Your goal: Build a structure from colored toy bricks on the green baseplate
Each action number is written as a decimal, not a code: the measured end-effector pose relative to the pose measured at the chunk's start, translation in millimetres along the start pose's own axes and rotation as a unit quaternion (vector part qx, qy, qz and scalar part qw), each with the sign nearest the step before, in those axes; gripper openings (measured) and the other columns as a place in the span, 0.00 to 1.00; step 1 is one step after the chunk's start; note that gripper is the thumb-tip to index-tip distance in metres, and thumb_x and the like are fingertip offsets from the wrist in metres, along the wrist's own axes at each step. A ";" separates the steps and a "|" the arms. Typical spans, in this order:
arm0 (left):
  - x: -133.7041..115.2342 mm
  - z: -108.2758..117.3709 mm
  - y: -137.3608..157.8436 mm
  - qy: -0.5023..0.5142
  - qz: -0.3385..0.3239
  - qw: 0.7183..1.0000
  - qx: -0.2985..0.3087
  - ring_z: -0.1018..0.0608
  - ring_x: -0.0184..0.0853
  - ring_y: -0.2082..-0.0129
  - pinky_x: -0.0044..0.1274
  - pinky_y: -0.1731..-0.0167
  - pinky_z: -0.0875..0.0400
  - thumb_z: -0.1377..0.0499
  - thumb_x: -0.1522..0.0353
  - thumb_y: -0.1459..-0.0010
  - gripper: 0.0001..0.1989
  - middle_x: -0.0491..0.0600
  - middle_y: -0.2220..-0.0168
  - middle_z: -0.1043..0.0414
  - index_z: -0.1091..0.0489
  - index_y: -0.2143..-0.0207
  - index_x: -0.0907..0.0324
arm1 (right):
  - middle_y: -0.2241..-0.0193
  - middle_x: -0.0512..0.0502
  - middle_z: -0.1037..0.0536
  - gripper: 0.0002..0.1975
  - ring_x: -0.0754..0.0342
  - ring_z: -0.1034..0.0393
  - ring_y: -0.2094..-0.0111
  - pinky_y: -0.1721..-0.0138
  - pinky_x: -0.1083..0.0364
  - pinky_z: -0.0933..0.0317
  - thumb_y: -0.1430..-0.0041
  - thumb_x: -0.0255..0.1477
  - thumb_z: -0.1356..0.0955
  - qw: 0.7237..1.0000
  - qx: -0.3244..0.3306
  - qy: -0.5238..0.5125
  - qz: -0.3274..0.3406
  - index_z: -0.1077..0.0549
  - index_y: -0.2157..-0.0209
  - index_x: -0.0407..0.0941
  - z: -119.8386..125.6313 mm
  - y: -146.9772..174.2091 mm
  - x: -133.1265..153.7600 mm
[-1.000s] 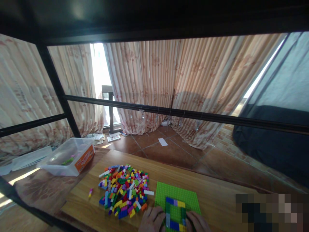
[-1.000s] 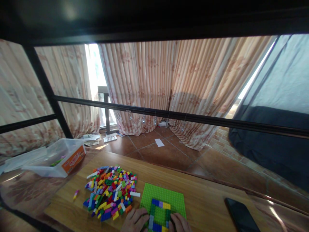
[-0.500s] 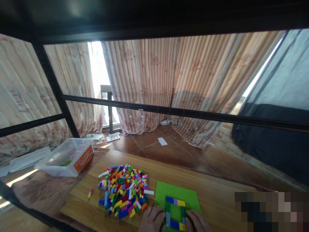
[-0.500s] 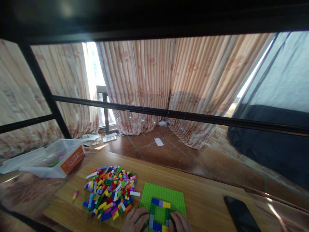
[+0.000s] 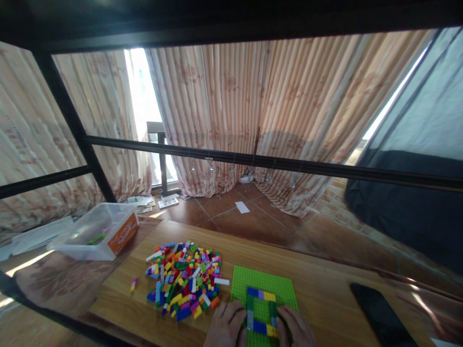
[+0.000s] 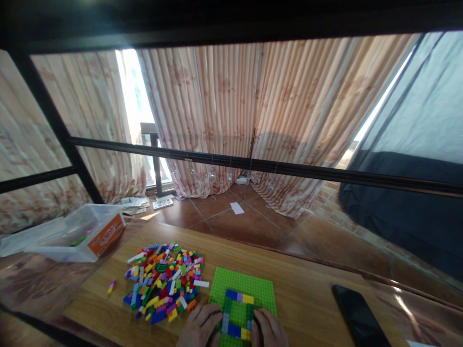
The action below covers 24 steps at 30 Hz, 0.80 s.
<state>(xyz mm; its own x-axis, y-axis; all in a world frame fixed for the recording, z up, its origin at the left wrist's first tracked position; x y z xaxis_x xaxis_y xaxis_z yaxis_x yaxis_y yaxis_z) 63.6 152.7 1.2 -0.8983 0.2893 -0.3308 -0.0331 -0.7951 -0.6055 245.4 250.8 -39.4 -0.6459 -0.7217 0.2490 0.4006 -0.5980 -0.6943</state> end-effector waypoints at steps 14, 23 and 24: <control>-13.8 17.8 -12.9 0.084 0.153 0.980 0.092 0.29 0.40 0.52 0.36 0.48 0.31 0.45 0.75 0.41 0.16 0.50 0.51 0.28 0.29 0.52 0.58 | 0.56 0.35 0.22 0.20 0.45 0.29 0.54 0.50 0.44 0.35 0.34 0.40 0.40 0.985 0.078 -0.067 -0.138 0.24 0.57 0.41 29.7 -21.3 32.0; -15.2 13.7 -13.5 0.081 0.137 0.981 0.115 0.30 0.41 0.51 0.36 0.47 0.33 0.46 0.72 0.39 0.14 0.53 0.50 0.29 0.29 0.51 0.61 | 0.57 0.35 0.23 0.18 0.46 0.30 0.54 0.50 0.45 0.36 0.35 0.38 0.39 0.986 0.083 -0.053 -0.133 0.25 0.57 0.40 35.4 -26.2 34.9; -15.7 13.9 -13.7 0.082 0.134 0.981 0.115 0.29 0.41 0.52 0.36 0.47 0.33 0.46 0.72 0.39 0.14 0.53 0.50 0.29 0.29 0.51 0.61 | 0.57 0.36 0.23 0.18 0.46 0.30 0.54 0.50 0.45 0.36 0.35 0.38 0.39 0.986 0.085 -0.053 -0.133 0.25 0.57 0.40 35.6 -26.4 35.0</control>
<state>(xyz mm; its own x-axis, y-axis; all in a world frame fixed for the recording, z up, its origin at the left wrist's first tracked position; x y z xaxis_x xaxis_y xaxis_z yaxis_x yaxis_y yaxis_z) 72.1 151.7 24.9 -0.8062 0.1205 -0.5792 0.0795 -0.9481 -0.3078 235.4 229.0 11.7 -0.6744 -0.5587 0.4828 0.3351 -0.8141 -0.4742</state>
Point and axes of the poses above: each hand's wrist, its own y-axis away from the middle knuckle, its own z-axis out of the back of the hand, x = y × z, the point moved 10 cm from there along -y, towards the middle knuckle
